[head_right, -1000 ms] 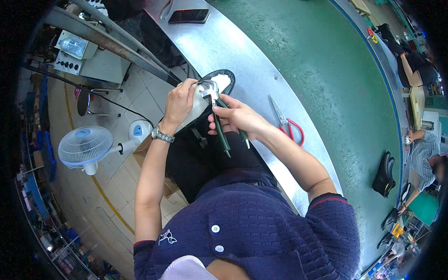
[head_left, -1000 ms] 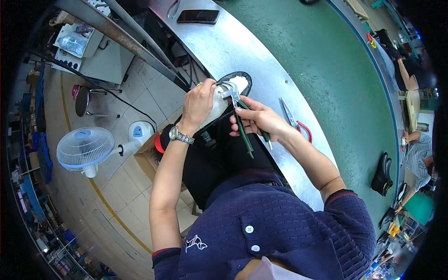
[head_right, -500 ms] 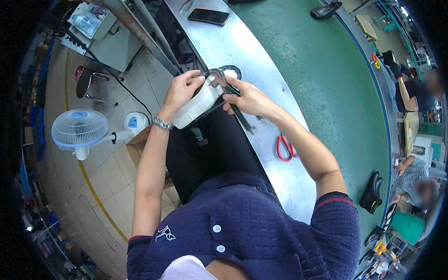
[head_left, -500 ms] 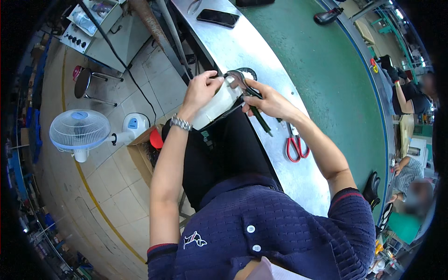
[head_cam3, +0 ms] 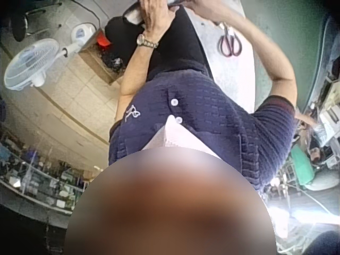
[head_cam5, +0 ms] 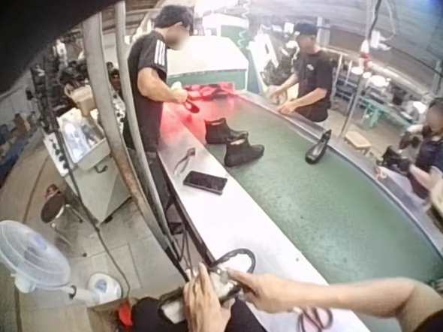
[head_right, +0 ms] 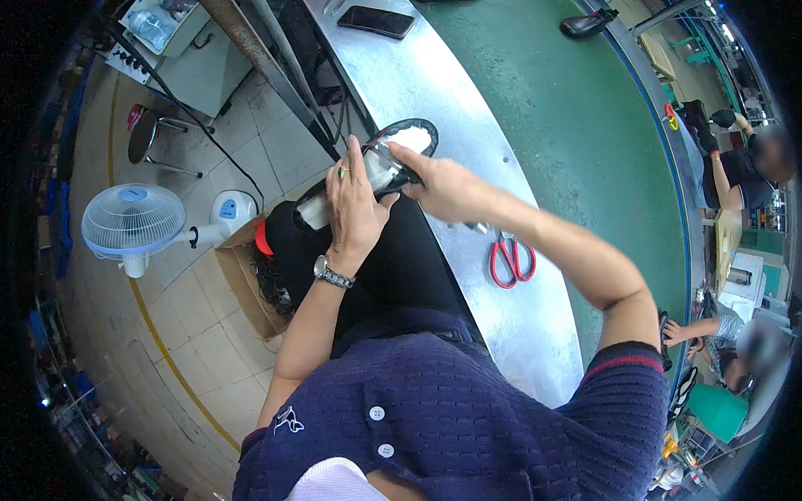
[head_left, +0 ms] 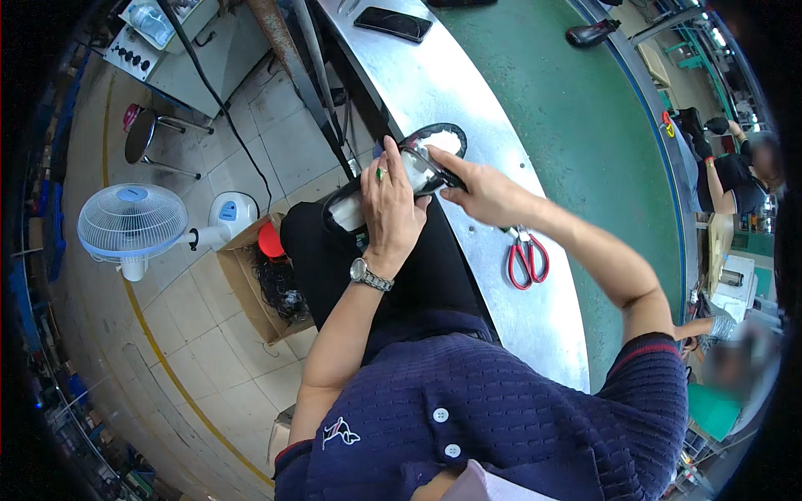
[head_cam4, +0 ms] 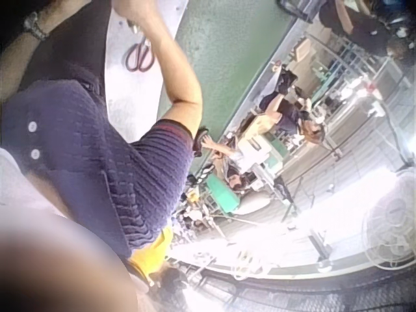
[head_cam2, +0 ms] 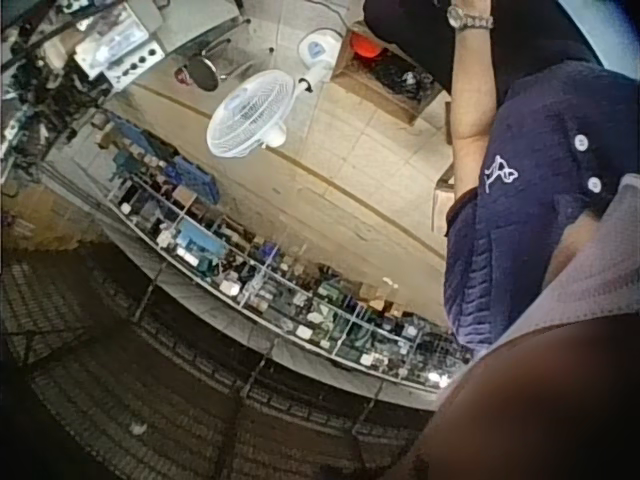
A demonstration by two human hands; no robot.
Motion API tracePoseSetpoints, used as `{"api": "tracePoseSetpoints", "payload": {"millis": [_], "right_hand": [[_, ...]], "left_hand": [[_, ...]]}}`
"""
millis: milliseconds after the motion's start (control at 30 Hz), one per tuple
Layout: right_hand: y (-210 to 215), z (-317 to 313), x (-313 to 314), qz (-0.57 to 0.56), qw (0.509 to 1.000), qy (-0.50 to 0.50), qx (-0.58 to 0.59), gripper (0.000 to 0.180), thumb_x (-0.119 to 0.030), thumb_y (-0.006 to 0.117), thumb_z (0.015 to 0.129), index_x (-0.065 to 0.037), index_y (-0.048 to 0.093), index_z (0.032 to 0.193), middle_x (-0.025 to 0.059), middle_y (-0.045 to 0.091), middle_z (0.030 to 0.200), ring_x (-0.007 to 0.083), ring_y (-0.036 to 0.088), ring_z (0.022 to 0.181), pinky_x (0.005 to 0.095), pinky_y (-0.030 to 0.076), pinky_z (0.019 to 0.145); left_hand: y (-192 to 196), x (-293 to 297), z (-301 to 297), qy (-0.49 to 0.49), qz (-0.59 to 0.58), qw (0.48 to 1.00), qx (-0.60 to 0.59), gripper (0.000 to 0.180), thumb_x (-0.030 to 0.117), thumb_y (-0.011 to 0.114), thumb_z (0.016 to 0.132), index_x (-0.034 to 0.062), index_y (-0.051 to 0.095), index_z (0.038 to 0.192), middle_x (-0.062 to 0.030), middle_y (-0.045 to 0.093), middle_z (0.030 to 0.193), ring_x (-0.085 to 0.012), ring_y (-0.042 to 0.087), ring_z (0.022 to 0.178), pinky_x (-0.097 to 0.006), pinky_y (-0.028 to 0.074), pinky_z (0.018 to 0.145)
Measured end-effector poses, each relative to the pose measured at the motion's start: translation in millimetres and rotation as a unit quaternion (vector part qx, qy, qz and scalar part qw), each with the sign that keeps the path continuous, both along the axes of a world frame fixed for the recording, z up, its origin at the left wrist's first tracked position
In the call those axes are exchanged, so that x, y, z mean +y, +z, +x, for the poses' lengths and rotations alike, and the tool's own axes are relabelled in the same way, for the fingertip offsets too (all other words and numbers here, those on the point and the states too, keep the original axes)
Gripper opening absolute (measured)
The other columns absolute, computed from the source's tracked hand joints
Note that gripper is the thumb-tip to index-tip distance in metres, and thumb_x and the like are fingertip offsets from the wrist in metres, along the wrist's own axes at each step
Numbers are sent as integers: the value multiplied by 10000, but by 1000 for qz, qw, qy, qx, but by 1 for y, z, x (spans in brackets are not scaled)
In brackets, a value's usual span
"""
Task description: The recorder is refining the edges and components of a shoe upper using scissors and pliers at a manufacturing workbench.
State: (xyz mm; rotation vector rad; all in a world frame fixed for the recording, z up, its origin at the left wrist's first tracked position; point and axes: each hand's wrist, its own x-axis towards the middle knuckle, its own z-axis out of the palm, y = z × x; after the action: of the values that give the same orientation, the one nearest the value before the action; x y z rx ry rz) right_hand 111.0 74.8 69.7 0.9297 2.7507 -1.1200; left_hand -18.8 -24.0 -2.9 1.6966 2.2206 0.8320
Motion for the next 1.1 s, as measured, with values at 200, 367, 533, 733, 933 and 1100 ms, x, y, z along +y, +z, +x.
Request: {"api": "tracePoseSetpoints", "payload": {"millis": [200,367,533,733,933,1100], "right_hand": [[-40,28,-35,26,996,-74,42,633,-83,554,921,-73,256,1479,288,622,802,451,612,724,507,465,652],[-54,31,-39,28,995,-81,50,634,-120,536,937,-133,220,1487,263,622,779,456,617,678,518,483,593],[-53,36,-33,32,995,-75,65,617,-123,521,947,-138,219,1485,263,619,793,460,613,669,511,489,591],[-21,36,-26,98,991,6,-95,652,-82,547,928,-144,234,1496,270,627,810,414,629,676,487,492,606],[37,20,11,77,977,72,-188,590,-111,567,909,-149,353,1458,202,661,747,349,674,703,458,519,656],[24,-1,13,-3,962,-191,194,609,-174,597,912,-123,324,1453,224,670,813,411,659,761,460,521,671]], "left_hand": [[-5,-5,5,-3,50,999,15,885,84,829,622,-40,379,1374,-202,523,1308,-351,486,1235,-449,354,1082],[-8,-5,6,-2,74,997,26,853,89,828,615,-38,419,1353,-205,553,1276,-344,512,1211,-445,378,1053],[-9,-6,6,-2,90,995,41,842,112,832,620,-38,438,1348,-212,578,1246,-338,545,1177,-446,392,1034],[-16,-9,1,-24,126,987,97,747,182,810,675,-79,492,1298,-234,557,1280,-366,547,1173,-457,428,1006],[-21,-8,-3,-64,112,975,183,690,237,754,748,-102,493,1290,-301,519,1293,-427,535,1164,-470,424,1010],[-24,-8,-1,-68,88,981,158,711,228,731,769,-104,445,1328,-307,487,1316,-437,507,1182,-484,402,1030]]}}
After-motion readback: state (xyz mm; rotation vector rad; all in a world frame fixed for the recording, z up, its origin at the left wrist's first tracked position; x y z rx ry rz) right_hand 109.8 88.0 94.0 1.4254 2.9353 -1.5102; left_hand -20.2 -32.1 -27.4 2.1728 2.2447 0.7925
